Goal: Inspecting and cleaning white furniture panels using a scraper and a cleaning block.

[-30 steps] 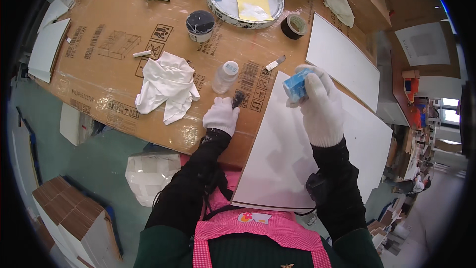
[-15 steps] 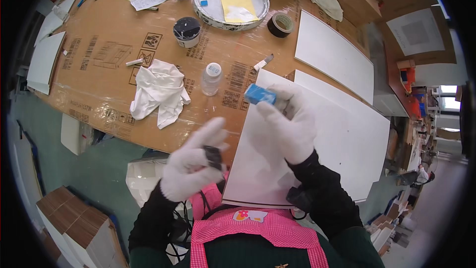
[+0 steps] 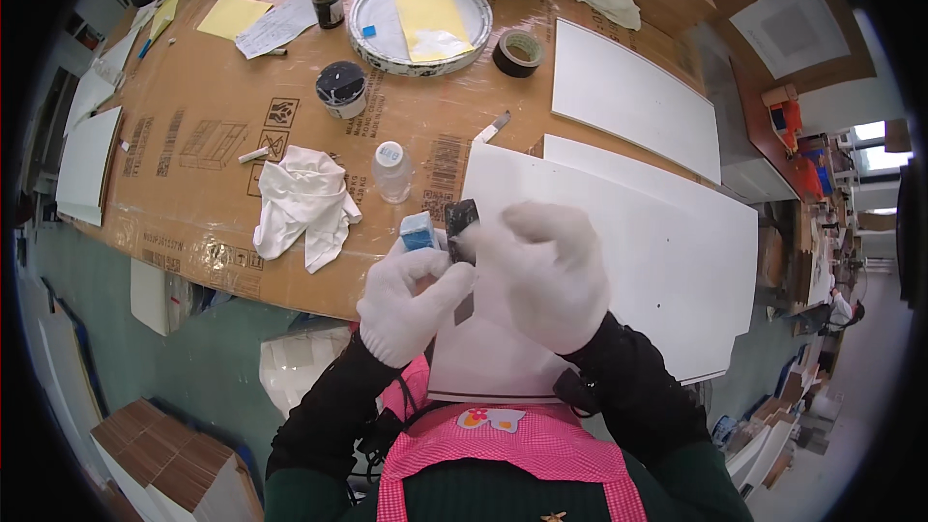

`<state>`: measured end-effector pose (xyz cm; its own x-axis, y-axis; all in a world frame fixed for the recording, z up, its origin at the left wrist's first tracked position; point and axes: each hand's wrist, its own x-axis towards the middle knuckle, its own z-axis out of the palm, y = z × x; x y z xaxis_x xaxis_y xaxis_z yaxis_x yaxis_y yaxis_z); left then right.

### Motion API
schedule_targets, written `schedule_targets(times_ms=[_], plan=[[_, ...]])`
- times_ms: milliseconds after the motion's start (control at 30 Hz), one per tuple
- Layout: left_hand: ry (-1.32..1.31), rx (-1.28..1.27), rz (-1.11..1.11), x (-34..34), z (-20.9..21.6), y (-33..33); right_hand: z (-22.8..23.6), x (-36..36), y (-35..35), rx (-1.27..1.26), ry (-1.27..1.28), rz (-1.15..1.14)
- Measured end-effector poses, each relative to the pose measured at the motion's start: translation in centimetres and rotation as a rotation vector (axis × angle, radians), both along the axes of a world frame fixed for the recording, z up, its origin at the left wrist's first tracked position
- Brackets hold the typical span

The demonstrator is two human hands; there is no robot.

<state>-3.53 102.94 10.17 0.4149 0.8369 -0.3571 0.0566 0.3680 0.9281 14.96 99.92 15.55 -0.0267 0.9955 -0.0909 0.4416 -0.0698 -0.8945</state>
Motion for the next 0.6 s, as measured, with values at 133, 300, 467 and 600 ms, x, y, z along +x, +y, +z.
schedule_targets(times_ms=[133, 300, 467, 600], plan=[[-0.012, -0.007, -0.16, 0.1, 2.3, 0.7, -0.7, 0.9, 2.7, 0.949, -0.725, 0.377], [-0.063, 0.038, -0.054, 0.8, 2.5, -0.1, -1.4, 4.3, 0.2, 0.878, -0.753, 0.314], [0.106, 0.37, 0.2, 1.3, -3.4, -0.9, -3.6, 9.6, -1.0, 0.198, -0.676, -0.592], [0.233, 0.454, 0.0, 3.5, -4.4, -1.1, -6.1, 12.9, -1.5, 0.162, -1.024, -0.567]])
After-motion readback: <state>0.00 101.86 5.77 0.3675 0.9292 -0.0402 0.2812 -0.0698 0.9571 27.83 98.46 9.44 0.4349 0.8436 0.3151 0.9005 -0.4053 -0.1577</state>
